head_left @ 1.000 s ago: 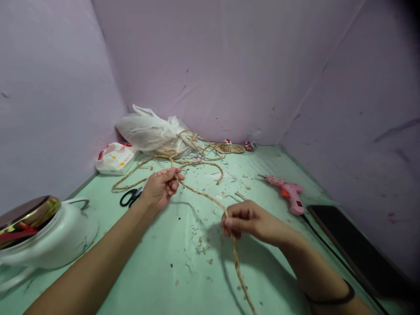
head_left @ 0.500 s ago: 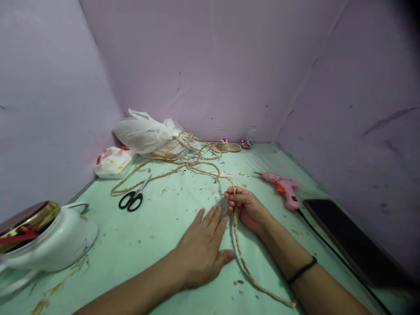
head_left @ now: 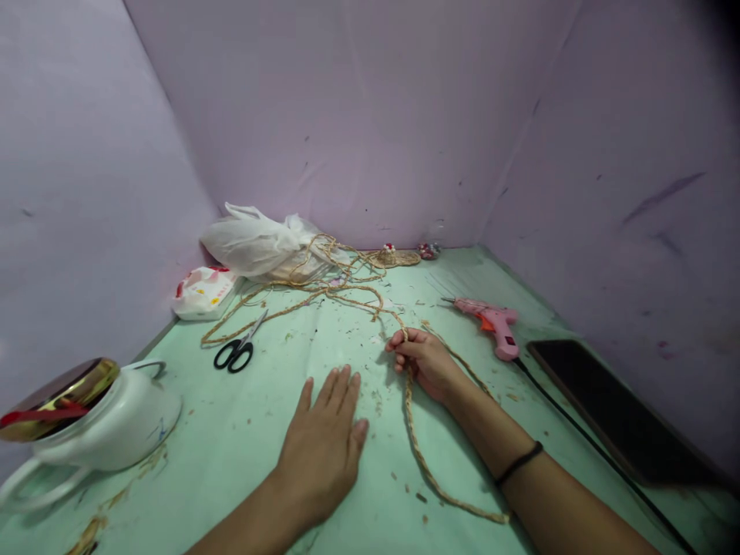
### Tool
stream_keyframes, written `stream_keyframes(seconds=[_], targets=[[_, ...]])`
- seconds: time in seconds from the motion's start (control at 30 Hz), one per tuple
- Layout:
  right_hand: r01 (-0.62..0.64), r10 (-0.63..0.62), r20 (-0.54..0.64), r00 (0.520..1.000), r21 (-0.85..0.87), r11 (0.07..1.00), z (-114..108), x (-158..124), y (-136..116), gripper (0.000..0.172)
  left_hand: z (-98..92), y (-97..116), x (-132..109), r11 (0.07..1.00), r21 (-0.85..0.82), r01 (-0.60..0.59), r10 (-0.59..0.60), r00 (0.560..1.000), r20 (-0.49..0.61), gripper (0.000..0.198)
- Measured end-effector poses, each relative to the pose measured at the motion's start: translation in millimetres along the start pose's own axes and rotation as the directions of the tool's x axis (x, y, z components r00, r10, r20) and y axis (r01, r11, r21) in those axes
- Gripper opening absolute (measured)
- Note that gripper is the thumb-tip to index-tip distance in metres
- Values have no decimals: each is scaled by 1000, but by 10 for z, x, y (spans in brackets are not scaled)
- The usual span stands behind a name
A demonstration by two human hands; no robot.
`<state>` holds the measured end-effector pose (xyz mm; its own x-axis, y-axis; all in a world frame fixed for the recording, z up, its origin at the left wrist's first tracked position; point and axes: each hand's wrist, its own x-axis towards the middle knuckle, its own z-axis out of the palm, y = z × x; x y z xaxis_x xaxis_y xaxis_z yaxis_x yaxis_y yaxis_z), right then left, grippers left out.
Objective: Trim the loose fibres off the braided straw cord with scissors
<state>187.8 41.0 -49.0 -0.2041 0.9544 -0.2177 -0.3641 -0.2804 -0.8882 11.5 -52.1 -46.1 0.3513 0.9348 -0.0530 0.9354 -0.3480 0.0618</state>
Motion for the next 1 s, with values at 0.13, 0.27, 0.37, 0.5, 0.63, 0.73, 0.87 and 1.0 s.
stream_keyframes(seconds=[0.13, 0.27, 0.37, 0.5, 0.63, 0.73, 0.87, 1.0], targets=[[-4, 4, 7, 1000, -14, 1000, 9, 6, -13, 9, 8, -337, -104, 943, 90, 319, -307, 943, -126, 55], [-4, 4, 15, 1000, -31, 1000, 14, 25, -1, 10, -100, -529, -178, 926, 31, 376, -322, 831, -454, 43], [8, -8, 16, 1000, -35, 999, 7, 29, 10, 9, -175, -371, -131, 981, -185, -50, -25, 924, -382, 30], [6, -5, 19, 1000, -36, 999, 1, 23, 10, 9, -170, -57, 6, 907, -368, -202, 174, 979, -108, 16], [5, -4, 36, 999, -28, 1000, -2, 22, 6, 9, -156, 9, 72, 943, -249, -221, 225, 974, -12, 22], [1, -1, 36, 999, -20, 1000, -2, 29, 6, 9, -275, -94, 34, 927, -200, -316, 342, 933, 114, 21], [-5, 5, 42, 999, -14, 1000, 5, 49, 12, 10, -503, -309, -26, 854, -461, -242, 373, 902, 217, 15], [6, -5, 47, 999, -22, 1000, 1, 51, 18, 11, -501, -364, 33, 861, -476, -179, 255, 962, 99, 17]])
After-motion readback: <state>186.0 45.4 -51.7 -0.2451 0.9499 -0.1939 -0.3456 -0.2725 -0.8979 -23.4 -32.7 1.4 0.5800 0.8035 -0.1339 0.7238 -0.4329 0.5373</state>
